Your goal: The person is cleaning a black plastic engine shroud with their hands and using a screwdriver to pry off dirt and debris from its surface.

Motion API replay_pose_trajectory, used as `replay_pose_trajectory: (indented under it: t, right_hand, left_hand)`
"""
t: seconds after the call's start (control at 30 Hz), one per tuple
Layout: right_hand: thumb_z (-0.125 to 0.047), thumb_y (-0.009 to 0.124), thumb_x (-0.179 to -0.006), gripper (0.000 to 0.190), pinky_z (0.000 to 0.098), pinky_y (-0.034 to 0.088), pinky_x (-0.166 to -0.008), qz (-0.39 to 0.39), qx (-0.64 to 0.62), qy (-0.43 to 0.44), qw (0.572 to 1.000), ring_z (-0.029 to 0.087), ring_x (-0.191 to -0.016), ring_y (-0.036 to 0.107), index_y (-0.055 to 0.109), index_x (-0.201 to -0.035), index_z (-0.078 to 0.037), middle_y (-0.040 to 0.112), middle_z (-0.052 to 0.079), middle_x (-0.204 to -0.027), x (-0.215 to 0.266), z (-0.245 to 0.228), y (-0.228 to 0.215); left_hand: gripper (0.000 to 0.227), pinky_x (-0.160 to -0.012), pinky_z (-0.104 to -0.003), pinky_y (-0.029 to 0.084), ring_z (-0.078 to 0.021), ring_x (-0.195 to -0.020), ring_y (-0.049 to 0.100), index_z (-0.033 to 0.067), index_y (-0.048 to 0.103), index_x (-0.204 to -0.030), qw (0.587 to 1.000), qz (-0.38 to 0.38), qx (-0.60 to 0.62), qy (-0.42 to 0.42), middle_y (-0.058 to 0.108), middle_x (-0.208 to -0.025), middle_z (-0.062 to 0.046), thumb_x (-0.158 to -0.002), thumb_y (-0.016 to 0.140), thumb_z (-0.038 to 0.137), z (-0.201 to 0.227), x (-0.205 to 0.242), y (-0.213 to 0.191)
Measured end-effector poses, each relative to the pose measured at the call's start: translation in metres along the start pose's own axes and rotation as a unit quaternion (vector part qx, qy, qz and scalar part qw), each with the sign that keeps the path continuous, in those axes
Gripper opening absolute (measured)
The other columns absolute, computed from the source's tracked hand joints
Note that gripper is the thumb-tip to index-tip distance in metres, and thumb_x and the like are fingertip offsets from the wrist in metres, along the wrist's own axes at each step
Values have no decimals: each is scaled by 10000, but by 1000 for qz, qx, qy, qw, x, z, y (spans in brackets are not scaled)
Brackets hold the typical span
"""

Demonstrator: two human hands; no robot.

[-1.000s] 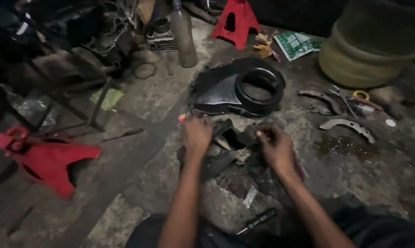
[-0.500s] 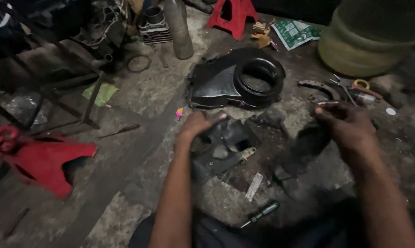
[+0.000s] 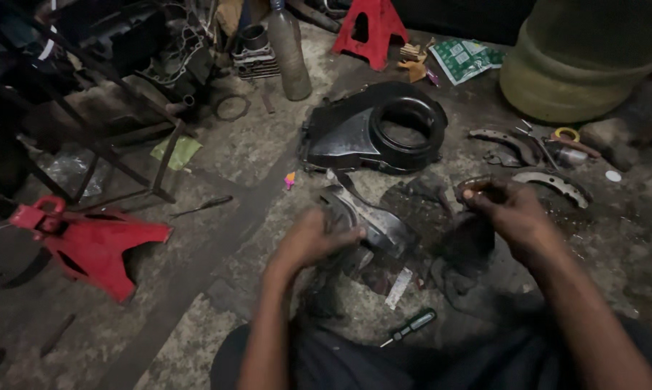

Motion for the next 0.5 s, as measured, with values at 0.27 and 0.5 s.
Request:
replay_pose_trajectory:
  t: [0.27, 0.5]
  right_hand:
    - [-138, 751, -913, 247, 319, 512, -764, 25, 17, -23, 999, 153, -856, 631, 748, -1140, -41, 736, 82, -988, -1, -8, 1]
    - [-131, 728, -934, 251, 272, 531, -868, 63, -21, -176, 982, 107, -952, 666, 728, -1173, -57, 747, 20, -1055, -13, -12, 5]
  left_hand:
    - [754, -904, -398, 546, -284, -1038, 678, -30, 663, -1177, 978, 191, 84, 22, 675, -1154, -176, -592, 949, 350, -39, -10, 3]
    - [394, -566, -318, 464, -119, -596, 591, -50, 802, -861, 939, 194, 279, -62, 712, -725, -65, -788, 865, 332, 17, 13, -31]
Point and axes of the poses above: each hand's wrist, its own x-axis away from the middle knuckle, its own y-axis out of the palm, z = x × y, the point moved 3 cm from there along -x, towards the middle knuckle
